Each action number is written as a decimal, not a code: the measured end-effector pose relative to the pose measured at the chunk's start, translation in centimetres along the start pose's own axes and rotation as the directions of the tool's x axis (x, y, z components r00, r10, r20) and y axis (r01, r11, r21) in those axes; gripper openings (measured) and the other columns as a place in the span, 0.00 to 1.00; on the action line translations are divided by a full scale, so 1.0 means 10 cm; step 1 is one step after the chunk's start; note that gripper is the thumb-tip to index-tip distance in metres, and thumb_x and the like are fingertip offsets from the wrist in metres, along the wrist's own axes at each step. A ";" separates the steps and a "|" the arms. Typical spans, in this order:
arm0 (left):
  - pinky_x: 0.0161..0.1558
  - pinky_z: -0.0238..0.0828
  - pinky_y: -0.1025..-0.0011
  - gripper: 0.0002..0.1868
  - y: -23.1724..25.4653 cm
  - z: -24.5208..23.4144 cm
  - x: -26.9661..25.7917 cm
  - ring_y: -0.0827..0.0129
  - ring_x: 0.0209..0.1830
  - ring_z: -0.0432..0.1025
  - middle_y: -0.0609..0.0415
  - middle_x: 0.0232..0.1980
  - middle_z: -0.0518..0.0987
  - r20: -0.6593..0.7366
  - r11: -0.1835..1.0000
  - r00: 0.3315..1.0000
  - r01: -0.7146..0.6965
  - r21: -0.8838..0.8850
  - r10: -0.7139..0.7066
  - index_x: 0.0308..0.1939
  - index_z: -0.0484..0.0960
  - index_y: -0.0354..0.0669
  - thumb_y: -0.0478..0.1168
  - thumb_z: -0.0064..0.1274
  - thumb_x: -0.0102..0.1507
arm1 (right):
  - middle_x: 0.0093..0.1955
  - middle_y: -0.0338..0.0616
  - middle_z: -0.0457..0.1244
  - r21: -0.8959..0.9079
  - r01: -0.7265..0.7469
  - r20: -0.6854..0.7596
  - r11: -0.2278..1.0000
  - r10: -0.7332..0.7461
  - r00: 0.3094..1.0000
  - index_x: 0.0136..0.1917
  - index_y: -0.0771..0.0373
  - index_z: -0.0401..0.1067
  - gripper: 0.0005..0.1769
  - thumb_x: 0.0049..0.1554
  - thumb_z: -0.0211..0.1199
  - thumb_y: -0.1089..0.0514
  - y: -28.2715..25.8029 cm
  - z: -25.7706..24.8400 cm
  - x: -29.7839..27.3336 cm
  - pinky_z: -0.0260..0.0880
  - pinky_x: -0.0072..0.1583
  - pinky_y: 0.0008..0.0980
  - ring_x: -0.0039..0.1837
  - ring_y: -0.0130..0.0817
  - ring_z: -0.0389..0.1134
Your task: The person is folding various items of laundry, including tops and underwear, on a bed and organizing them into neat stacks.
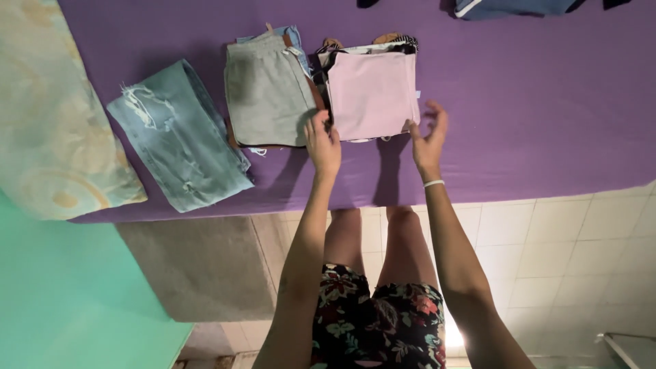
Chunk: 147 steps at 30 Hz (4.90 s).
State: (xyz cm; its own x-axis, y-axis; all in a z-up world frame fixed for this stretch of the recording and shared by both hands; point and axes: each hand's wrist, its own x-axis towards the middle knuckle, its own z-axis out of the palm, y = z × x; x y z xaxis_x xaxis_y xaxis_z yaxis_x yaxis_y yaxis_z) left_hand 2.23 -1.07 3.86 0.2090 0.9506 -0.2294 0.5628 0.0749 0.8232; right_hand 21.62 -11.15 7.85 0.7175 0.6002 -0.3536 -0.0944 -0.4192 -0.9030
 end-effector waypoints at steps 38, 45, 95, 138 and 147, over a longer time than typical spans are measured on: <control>0.66 0.61 0.57 0.19 0.81 0.68 1.34 0.56 0.66 0.61 0.49 0.69 0.56 0.381 0.745 0.782 -0.606 0.280 0.493 0.61 0.70 0.41 0.42 0.50 0.67 | 0.55 0.49 0.62 -0.509 0.264 0.043 0.819 -0.282 0.959 0.57 0.62 0.69 0.13 0.64 0.47 0.60 0.76 -0.65 -0.57 0.53 0.67 0.49 0.64 0.51 0.60; 0.64 0.62 0.60 0.17 1.24 0.69 1.46 0.60 0.63 0.64 0.48 0.65 0.64 0.347 0.834 0.760 -0.526 -0.169 0.550 0.59 0.73 0.40 0.38 0.51 0.66 | 0.51 0.49 0.64 -0.428 0.079 -0.147 0.900 -0.156 0.977 0.56 0.61 0.71 0.13 0.60 0.49 0.66 0.67 -0.73 -1.00 0.60 0.62 0.46 0.56 0.50 0.63; 0.52 0.71 0.67 0.29 2.84 -1.34 -2.75 0.67 0.47 0.72 0.57 0.47 0.77 0.658 0.651 0.513 -0.758 0.044 0.552 0.47 0.75 0.44 0.14 0.39 0.49 | 0.39 0.50 0.61 -0.587 0.138 -0.760 0.798 -0.601 0.248 0.44 0.71 0.72 0.22 0.37 0.46 0.80 -1.78 -2.70 -4.97 0.56 0.40 0.29 0.38 0.37 0.57; 0.43 0.57 0.69 0.16 3.64 -1.98 -1.69 0.63 0.41 0.59 0.58 0.42 0.74 0.652 0.413 -0.389 -0.540 -0.734 0.650 0.19 0.71 0.36 0.15 0.32 0.43 | 0.38 0.44 0.61 -0.011 0.424 -0.795 0.906 -0.265 0.545 0.37 0.65 0.69 0.23 0.36 0.40 0.81 -1.96 -1.97 -4.15 0.62 0.45 0.20 0.43 0.31 0.61; 0.45 0.60 0.66 0.08 3.88 -2.10 -1.39 0.67 0.26 0.66 0.56 0.19 0.67 0.542 0.553 -0.386 -0.095 -0.828 0.746 0.14 0.61 0.39 0.23 0.34 0.42 | 0.28 0.46 0.66 0.184 0.439 -0.494 0.879 -0.303 0.815 0.26 0.65 0.75 0.21 0.32 0.45 0.81 -1.81 -1.76 -4.06 0.64 0.43 0.28 0.38 0.36 0.62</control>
State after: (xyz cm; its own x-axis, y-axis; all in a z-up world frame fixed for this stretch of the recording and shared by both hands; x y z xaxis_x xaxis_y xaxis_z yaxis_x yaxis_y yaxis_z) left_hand 4.41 -5.03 49.87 0.7729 -0.4748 0.4210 -0.3710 0.2001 0.9068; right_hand 6.36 -39.98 42.84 0.9544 0.2791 0.1061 0.1046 0.0204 -0.9943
